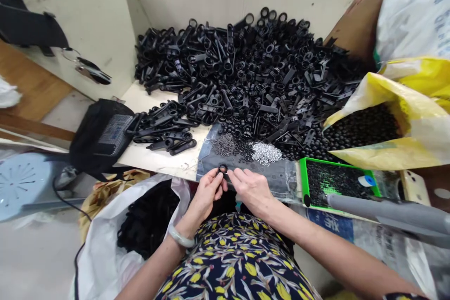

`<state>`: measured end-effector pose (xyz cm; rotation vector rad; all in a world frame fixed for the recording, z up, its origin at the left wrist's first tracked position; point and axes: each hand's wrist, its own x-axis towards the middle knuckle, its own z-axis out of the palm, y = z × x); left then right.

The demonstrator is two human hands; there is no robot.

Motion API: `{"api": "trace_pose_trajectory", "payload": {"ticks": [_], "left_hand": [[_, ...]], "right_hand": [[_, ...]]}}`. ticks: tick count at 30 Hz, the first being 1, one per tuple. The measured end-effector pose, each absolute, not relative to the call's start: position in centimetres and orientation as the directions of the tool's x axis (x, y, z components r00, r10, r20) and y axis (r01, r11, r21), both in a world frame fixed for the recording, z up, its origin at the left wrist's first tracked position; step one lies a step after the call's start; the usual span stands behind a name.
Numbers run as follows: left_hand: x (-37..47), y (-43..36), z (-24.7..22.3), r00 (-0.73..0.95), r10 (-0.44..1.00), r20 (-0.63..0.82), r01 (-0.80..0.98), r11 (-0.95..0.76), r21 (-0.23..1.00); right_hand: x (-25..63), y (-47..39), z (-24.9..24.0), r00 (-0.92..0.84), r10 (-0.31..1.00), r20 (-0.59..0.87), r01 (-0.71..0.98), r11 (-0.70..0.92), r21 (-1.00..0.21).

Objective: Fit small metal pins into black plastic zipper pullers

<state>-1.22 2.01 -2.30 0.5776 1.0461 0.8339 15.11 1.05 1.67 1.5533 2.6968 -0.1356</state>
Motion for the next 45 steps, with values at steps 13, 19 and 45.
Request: {"api": "trace_pose_trajectory", "payload": {"ticks": [13, 19, 45], "left_hand": [[-1.8, 2.3, -1.8, 0.123, 0.988, -0.089, 0.429, 0.028, 0.903], [-1.5, 2.9, -3.6, 0.341, 0.918, 0.202, 0.845, -0.394, 0.362], [-3.7, 3.3, -2.2, -0.187, 0.975, -0.117, 0.384, 0.182, 0.905]], "right_hand": [[18.3, -0.2, -1.1, -0.182, 0.981, 0.070, 0.872, 0.193, -0.450], [19.0, -1.1, -2.9, -0.164, 0.981, 0.104, 0.881, 0.193, -0.431], [16.9, 4.1, -1.4, -0.171, 0.983, 0.073, 0.747, 0.177, -0.641]]}}
